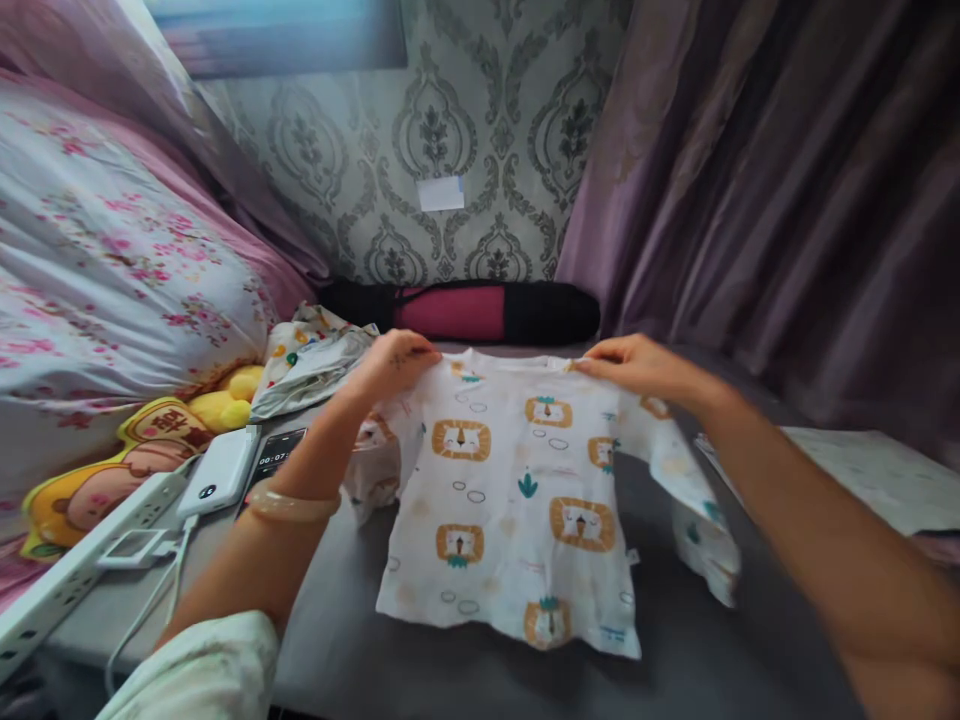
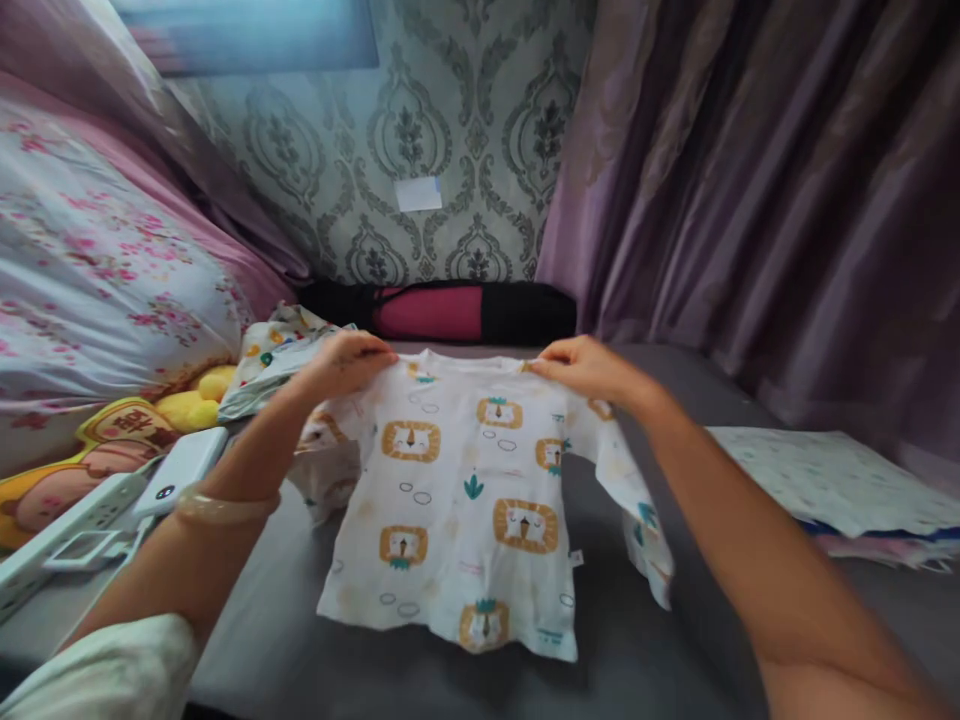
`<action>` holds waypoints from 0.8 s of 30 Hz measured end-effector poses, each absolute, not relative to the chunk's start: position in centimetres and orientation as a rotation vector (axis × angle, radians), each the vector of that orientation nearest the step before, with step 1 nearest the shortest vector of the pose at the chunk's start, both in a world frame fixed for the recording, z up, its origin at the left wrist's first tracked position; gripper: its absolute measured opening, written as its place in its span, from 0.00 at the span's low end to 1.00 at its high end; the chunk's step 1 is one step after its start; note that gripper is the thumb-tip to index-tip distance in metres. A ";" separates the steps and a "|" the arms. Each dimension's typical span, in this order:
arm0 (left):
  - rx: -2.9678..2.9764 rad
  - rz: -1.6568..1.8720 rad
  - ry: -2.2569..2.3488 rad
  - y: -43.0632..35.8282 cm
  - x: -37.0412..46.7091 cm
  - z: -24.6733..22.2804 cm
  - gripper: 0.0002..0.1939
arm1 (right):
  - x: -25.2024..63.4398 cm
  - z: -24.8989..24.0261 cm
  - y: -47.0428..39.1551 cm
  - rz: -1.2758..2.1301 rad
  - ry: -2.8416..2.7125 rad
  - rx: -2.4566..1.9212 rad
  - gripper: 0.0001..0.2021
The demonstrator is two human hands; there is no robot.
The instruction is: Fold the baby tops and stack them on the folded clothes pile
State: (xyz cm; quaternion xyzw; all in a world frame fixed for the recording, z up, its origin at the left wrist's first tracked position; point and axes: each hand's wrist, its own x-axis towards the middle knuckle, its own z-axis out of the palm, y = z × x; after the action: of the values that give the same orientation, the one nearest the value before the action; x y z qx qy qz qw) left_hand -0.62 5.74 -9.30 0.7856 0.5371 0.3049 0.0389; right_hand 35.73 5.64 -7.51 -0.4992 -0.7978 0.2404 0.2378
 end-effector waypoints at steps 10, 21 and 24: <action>2.537 0.690 1.804 12.5 1.2 -27.0 0.15 | 34.1 -23.7 11.3 0.228 -2.449 -1.726 0.17; 2.596 0.579 1.945 17.6 1.0 -27.2 0.18 | 33.6 -23.4 16.8 0.119 -2.549 -1.794 0.19; 2.548 0.538 1.953 18.9 1.1 -27.0 0.17 | 33.6 -23.4 18.1 0.127 -2.532 -1.805 0.18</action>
State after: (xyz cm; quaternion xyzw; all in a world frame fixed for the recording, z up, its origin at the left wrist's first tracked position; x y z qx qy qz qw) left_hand 1.10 18.87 -26.97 0.7815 0.5990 0.1650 -0.0570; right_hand 33.57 18.09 -23.44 -0.5798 -0.8136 0.0407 0.0148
